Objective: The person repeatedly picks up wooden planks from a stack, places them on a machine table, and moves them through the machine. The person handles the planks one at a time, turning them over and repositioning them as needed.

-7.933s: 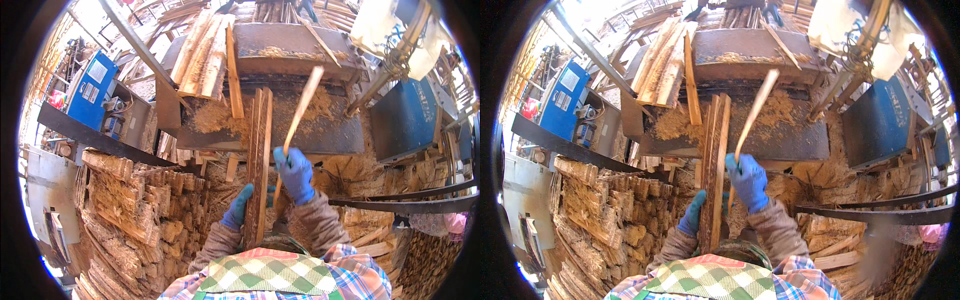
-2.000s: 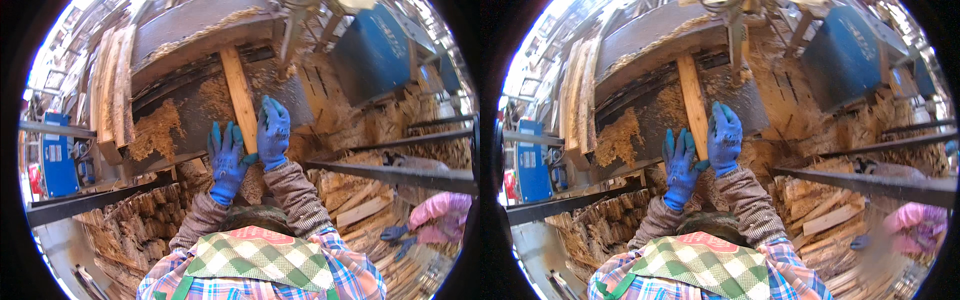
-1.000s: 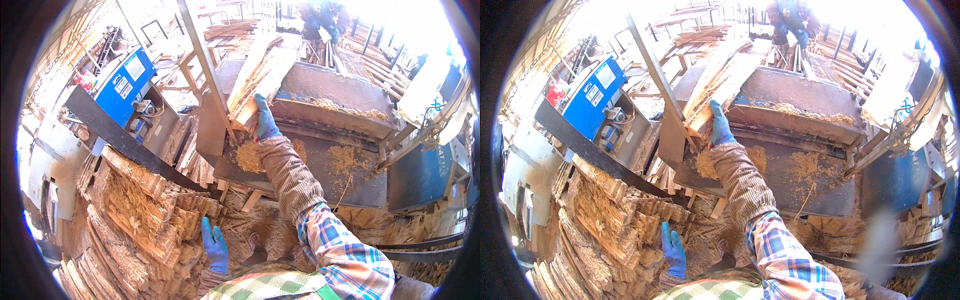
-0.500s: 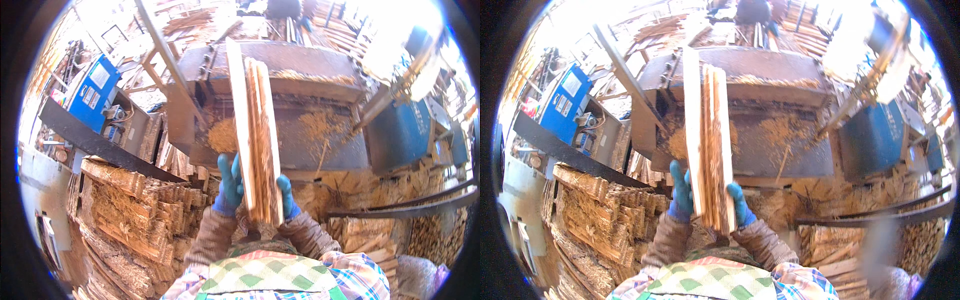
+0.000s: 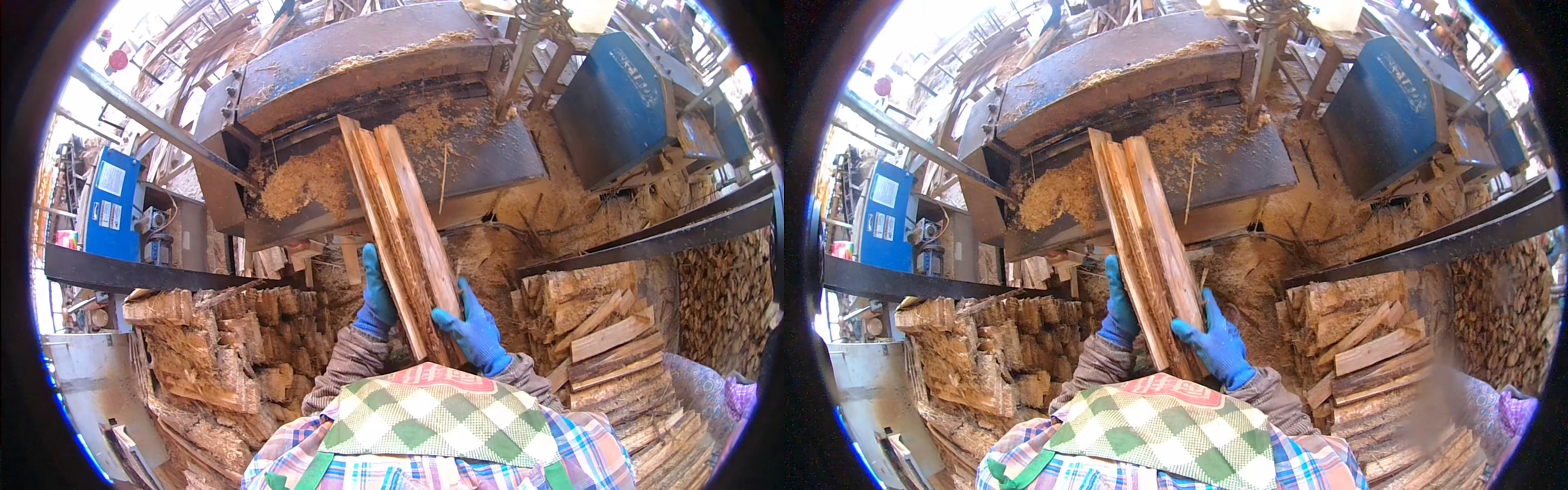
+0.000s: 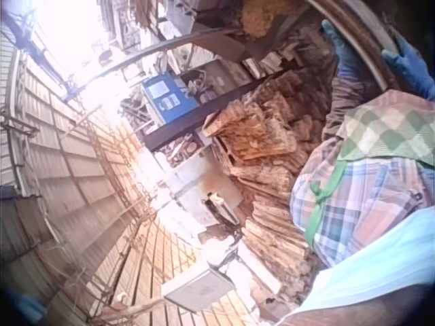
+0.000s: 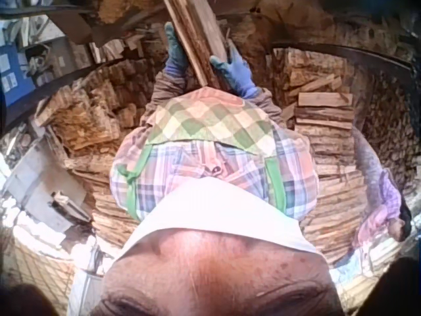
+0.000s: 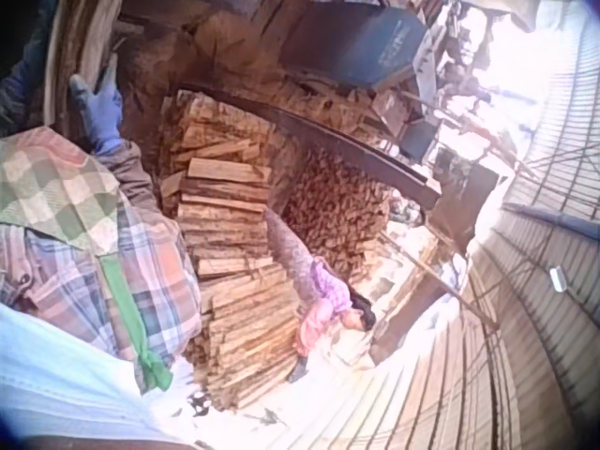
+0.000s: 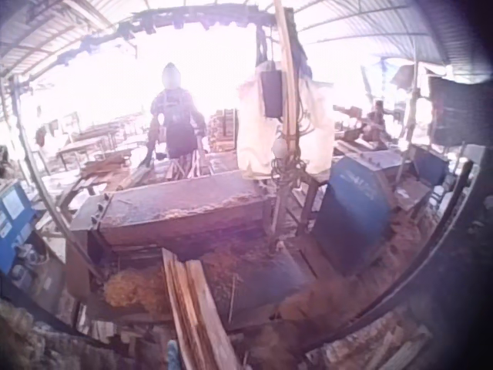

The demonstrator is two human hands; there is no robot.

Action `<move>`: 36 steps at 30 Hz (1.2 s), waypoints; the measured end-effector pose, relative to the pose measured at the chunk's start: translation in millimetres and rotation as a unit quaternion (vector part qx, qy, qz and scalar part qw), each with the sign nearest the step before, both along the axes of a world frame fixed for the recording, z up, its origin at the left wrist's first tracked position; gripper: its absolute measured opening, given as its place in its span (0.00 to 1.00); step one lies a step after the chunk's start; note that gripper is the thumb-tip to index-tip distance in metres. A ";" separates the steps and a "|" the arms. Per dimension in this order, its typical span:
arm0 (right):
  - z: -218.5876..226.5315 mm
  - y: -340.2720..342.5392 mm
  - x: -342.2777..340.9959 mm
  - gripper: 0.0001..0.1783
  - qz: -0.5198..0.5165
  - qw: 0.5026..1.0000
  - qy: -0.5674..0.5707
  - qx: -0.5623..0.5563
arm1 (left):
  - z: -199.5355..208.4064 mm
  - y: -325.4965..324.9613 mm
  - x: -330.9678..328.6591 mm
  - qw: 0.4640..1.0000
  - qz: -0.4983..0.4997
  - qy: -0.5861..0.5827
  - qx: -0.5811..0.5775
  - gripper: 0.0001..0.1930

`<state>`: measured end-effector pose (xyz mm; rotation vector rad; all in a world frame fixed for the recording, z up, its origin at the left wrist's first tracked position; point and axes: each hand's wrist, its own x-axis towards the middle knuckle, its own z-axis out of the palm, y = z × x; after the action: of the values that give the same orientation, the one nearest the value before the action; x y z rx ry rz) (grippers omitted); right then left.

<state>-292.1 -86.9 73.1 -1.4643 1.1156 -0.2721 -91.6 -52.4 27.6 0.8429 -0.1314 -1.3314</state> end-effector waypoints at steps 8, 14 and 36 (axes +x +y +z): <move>-37.1 -5.3 -40.2 0.34 -0.109 0.986 -0.127 0.001 | -37.9 11.9 13.8 0.986 0.005 0.108 -0.128 0.43; -53.2 -66.3 -22.0 0.27 -0.186 0.952 -0.225 -0.089 | -66.0 12.4 -3.9 0.989 0.033 0.103 -0.098 0.41; -60.9 -256.7 104.4 0.16 -0.218 0.839 0.024 -0.498 | -59.0 -31.6 12.8 0.995 0.054 -0.082 -0.018 0.40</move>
<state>-187.7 -343.6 12.2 -2.0838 1.4272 -1.3016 -78.7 -84.1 -31.4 0.9155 -0.2351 -1.1558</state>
